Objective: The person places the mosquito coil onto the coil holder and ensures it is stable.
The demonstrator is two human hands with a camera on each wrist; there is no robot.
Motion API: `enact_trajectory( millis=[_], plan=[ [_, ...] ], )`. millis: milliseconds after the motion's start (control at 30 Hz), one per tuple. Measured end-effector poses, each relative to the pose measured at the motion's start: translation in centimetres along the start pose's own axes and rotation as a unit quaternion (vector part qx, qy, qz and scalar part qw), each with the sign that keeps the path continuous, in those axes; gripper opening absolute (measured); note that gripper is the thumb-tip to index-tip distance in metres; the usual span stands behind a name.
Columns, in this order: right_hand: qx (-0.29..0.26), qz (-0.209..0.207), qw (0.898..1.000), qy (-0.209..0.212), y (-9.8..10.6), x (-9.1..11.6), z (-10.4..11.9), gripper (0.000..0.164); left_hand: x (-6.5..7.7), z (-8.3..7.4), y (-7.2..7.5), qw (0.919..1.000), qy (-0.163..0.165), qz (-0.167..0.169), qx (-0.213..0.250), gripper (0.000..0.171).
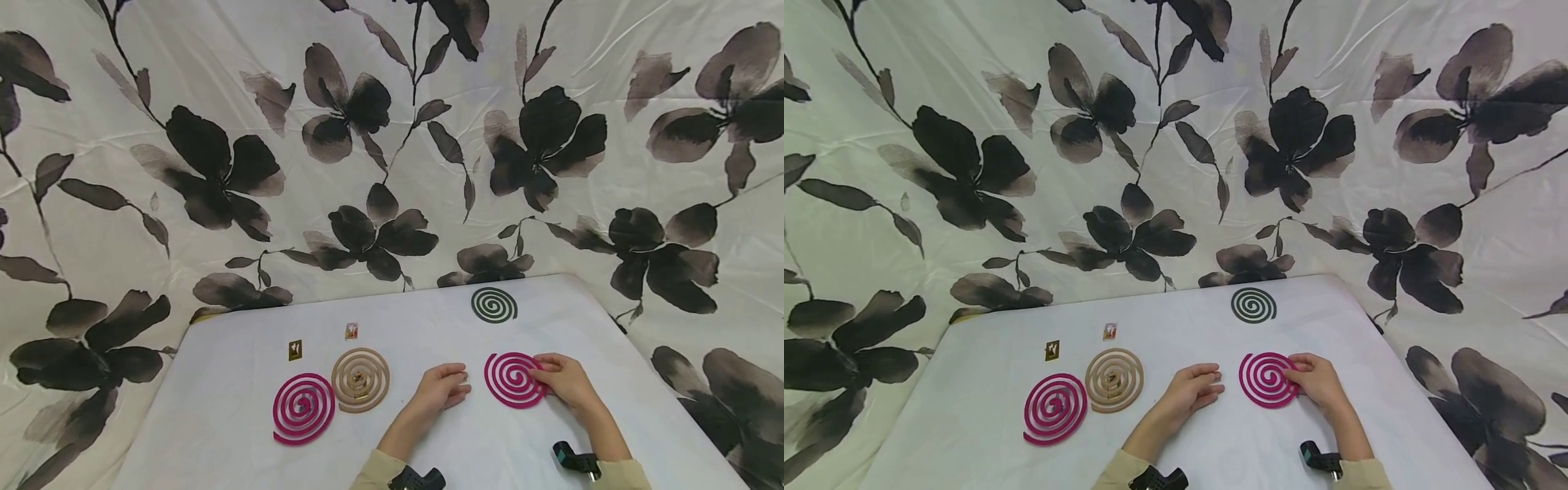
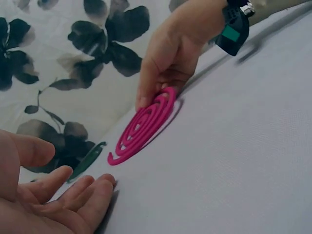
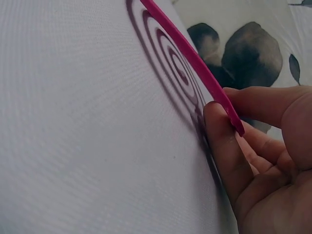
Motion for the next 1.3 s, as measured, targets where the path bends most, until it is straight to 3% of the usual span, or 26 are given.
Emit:
enact_trajectory(
  millis=[467,800,1300],
  plan=[
    [0.0,-0.002,1.0,-0.005,-0.2,0.0,-0.3,0.051,-0.5,0.7,-1.3,0.998,0.025,0.02,0.054,0.045],
    [0.002,-0.007,1.0,-0.011,-0.2,-0.1,-0.3,0.049,-0.8,0.5,-2.1,0.9991,0.021,0.02,0.03,0.045],
    [-0.025,-0.004,1.0,-0.01,-0.5,0.3,-0.2,0.05,-0.9,0.8,-3.0,0.9973,0.028,0.01,0.067,0.058]
  ],
)
Point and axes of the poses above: each hand's wrist, its own x-axis away from the middle knuckle, its own y-axis out of the back of the hand, z = x × y, the point moved 4 cm from there along -x, towards the middle knuckle
